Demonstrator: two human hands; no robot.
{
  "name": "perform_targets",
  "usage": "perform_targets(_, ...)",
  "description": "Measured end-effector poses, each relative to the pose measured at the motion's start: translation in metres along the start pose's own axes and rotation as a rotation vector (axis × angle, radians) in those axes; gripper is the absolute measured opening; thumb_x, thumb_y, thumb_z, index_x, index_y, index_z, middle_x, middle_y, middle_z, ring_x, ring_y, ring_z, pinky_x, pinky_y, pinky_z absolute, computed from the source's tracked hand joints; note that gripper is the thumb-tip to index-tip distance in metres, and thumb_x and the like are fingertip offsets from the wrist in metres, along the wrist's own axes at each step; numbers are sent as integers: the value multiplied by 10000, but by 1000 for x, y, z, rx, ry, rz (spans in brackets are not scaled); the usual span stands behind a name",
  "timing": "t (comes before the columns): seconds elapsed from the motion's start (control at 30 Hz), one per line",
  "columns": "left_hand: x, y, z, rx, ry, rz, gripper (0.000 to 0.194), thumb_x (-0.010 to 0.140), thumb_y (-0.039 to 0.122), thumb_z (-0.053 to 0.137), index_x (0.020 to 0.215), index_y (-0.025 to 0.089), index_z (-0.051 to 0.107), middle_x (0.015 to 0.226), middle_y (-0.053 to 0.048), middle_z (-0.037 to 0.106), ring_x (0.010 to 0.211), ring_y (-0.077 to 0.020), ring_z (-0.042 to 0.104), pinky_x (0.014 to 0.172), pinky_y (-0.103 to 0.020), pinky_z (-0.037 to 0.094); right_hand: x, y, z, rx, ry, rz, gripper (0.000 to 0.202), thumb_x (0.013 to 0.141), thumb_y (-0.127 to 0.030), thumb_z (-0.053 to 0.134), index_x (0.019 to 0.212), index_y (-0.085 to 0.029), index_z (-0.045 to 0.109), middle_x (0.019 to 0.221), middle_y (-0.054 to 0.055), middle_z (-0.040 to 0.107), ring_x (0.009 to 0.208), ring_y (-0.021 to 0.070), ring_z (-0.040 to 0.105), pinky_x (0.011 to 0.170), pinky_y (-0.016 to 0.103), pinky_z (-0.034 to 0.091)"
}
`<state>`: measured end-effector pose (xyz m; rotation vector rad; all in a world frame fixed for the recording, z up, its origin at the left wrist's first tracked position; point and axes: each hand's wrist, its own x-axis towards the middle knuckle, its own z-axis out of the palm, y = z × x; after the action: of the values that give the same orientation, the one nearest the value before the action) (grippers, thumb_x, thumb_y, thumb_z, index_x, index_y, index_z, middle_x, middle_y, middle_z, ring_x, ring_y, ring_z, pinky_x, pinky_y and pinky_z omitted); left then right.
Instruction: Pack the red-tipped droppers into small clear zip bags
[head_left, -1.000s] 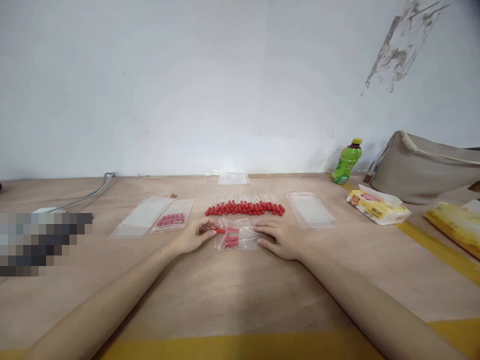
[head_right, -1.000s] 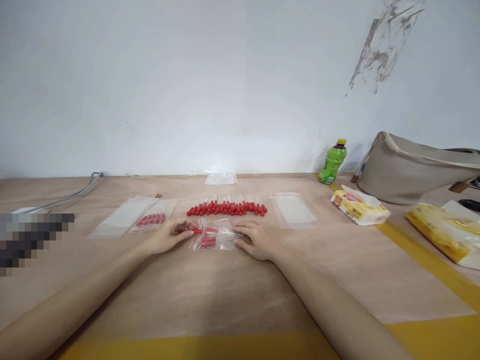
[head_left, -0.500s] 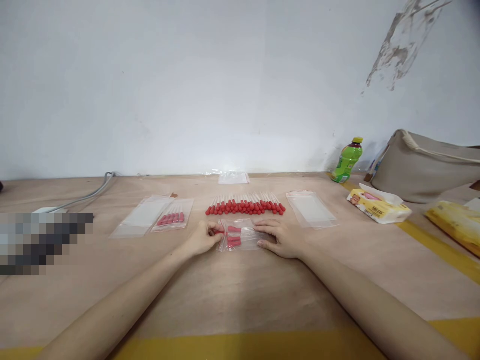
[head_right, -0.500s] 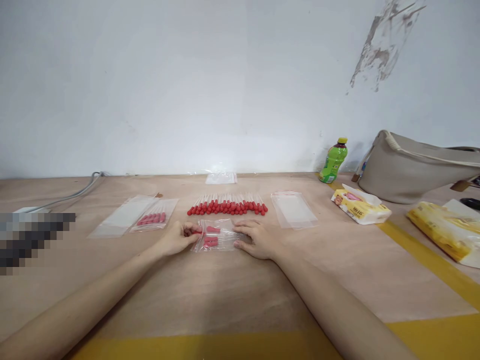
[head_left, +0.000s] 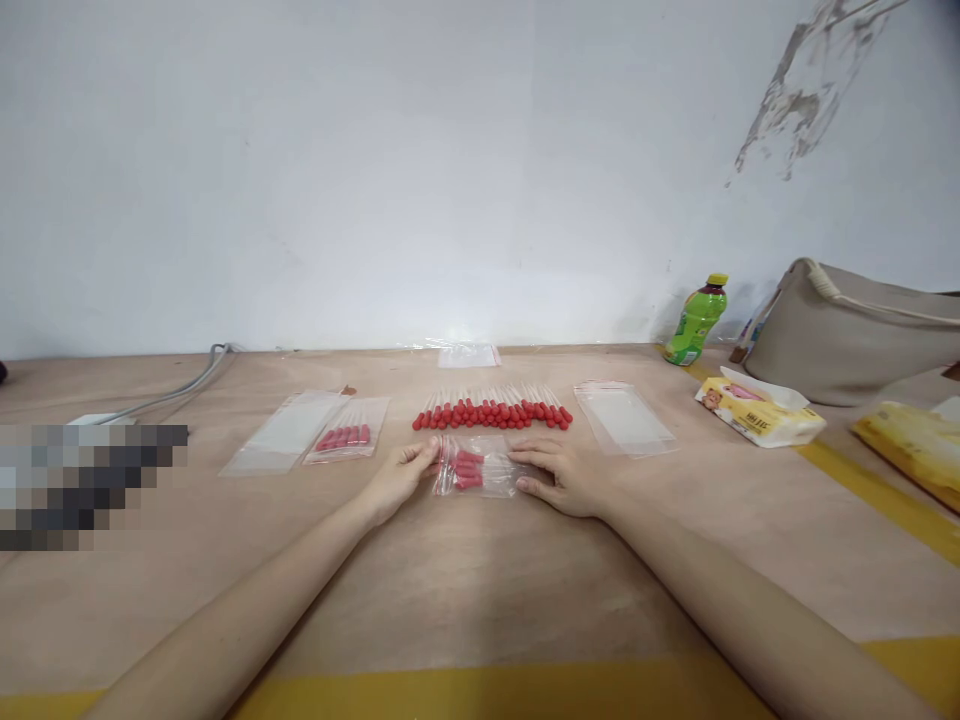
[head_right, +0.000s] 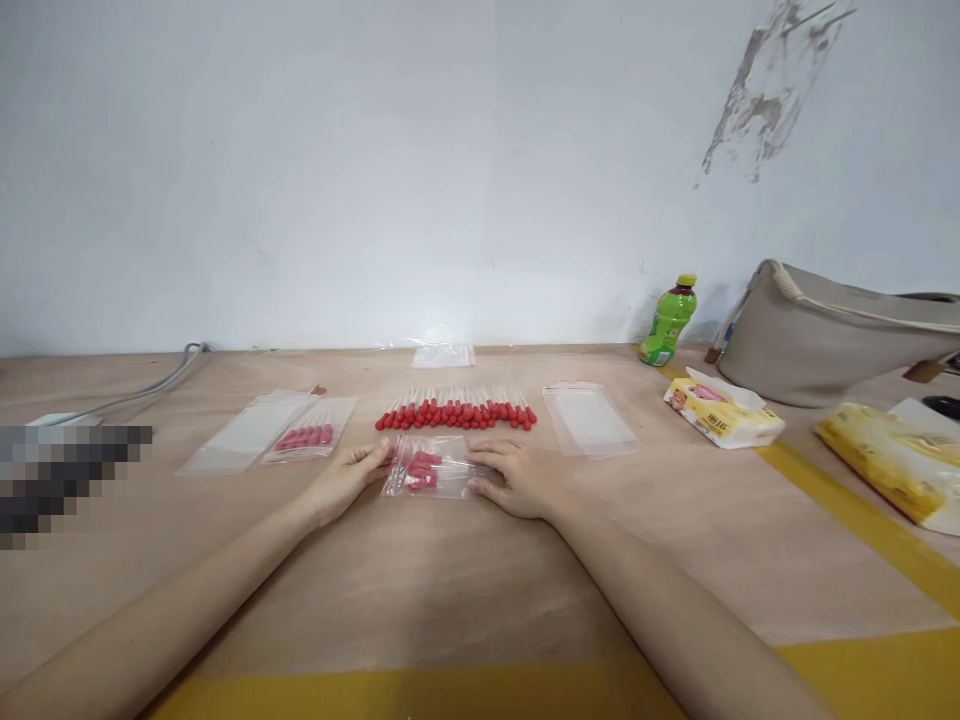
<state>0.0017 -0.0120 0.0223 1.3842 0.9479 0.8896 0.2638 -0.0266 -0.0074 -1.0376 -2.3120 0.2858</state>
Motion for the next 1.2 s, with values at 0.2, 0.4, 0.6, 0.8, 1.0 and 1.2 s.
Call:
perform_targets(0.2, 2, 1, 3, 247, 195, -47, 360, 509, 439, 742, 630, 128, 606, 605, -10, 615, 568, -125, 539, 573, -235, 410, 1, -1, 1, -58, 28, -1, 428, 785, -408, 546, 1168, -217, 546, 1205, 93, 545, 1098, 230, 496, 938, 417, 381)
perform_targets(0.4, 0, -6, 7, 47, 183, -105, 375, 523, 406, 711, 552, 166, 423, 547, 26, 513, 550, -115, 530, 568, -240, 411, 1, -5, 3, -81, 39, 0, 422, 787, -398, 543, 1174, -229, 536, 1199, 87, 552, 1097, 235, 498, 928, 432, 374)
perform_targets(0.6, 10, -9, -22, 580, 359, 140, 233, 708, 400, 540, 691, 169, 517, 643, -6, 573, 621, -151, 551, 612, -269, 420, 1, -5, 4, -72, 19, 3, 399, 811, -372, 509, 1179, -219, 532, 1197, 89, 553, 1119, 228, 486, 938, 421, 372)
perform_targets(0.8, 43, -4, -57, 805, 426, 141, 245, 637, 329, 610, 810, 158, 587, 787, -65, 638, 718, -204, 592, 664, -296, 431, 3, -2, 4, -91, -60, 7, 409, 827, -391, 481, 1197, -221, 517, 1224, 88, 536, 1141, 227, 470, 979, 446, 321)
perform_targets(1.0, 56, -1, -61, 812, 410, 116, 165, 608, 279, 624, 732, 170, 616, 707, -56, 654, 667, -211, 603, 620, -284, 440, 3, -5, 2, -73, -38, -7, 398, 829, -394, 479, 1192, -238, 524, 1208, 87, 547, 1117, 230, 488, 952, 432, 356)
perform_targets(1.2, 18, 9, -75, 644, 666, 133, 217, 696, 321, 542, 845, 186, 623, 792, -60, 668, 739, -211, 623, 658, -286, 465, 2, -4, 3, -87, -34, -9, 398, 829, -390, 479, 1192, -232, 526, 1210, 92, 544, 1116, 231, 489, 954, 436, 353)
